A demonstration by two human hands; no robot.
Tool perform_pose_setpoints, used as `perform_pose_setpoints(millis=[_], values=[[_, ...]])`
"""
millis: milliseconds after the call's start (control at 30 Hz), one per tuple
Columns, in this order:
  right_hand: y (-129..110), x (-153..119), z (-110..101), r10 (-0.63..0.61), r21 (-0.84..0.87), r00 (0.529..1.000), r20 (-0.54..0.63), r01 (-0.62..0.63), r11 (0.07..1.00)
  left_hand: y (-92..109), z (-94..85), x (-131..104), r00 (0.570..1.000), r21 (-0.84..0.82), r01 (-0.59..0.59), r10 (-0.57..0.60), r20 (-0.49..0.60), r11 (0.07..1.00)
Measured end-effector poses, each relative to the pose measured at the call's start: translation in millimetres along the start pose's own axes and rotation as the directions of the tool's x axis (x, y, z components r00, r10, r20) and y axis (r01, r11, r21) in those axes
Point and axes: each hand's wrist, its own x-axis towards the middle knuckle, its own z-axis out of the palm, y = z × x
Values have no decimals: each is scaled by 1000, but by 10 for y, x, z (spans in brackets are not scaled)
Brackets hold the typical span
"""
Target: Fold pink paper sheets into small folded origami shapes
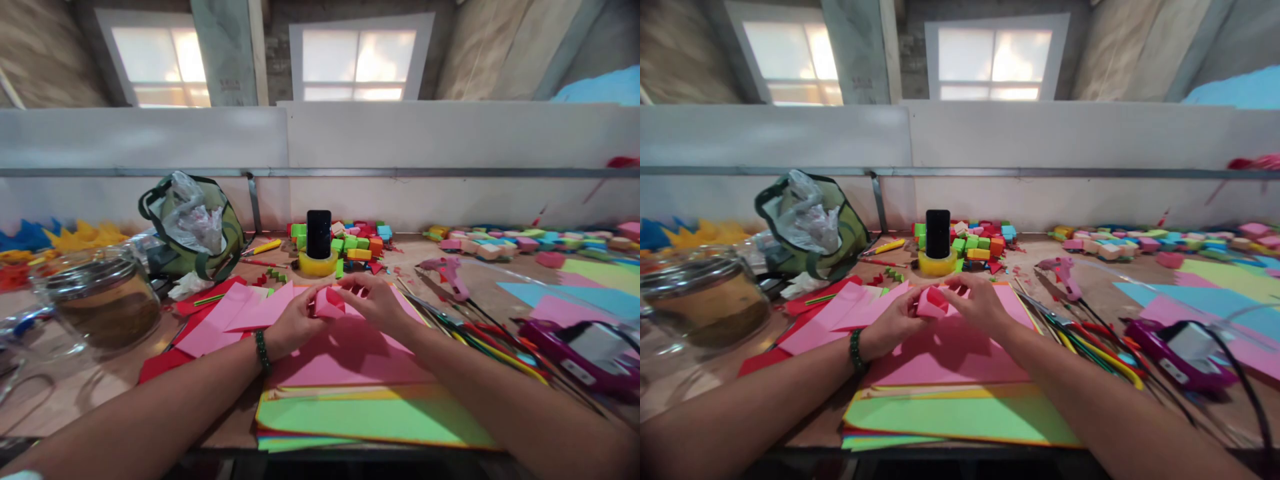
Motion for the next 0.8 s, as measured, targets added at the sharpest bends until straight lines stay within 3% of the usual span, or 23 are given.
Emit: perform_pose_setpoints(millis=[67, 167, 333, 567, 800], values=[[71, 12, 27, 13, 7, 998, 57, -13, 1000, -36, 8, -1, 998, 10, -56, 56, 30, 998], [108, -5, 53, -9, -42, 999, 51, 11, 999, -111, 6, 2, 993, 62, -111, 109, 42, 992], [39, -52, 53, -115, -181, 993, 1, 113, 977, -125, -21, -1, 998, 103, -57, 57, 11, 993], [29, -67, 59, -148, -368, 977, 155, 196, 909, -102, 2, -32, 997, 293, -71, 64, 35, 953], [0, -70, 78, -158, -425, 971, 180, 222, 878, -176, 10, -36, 999, 121, 29, -34, 33, 992]])
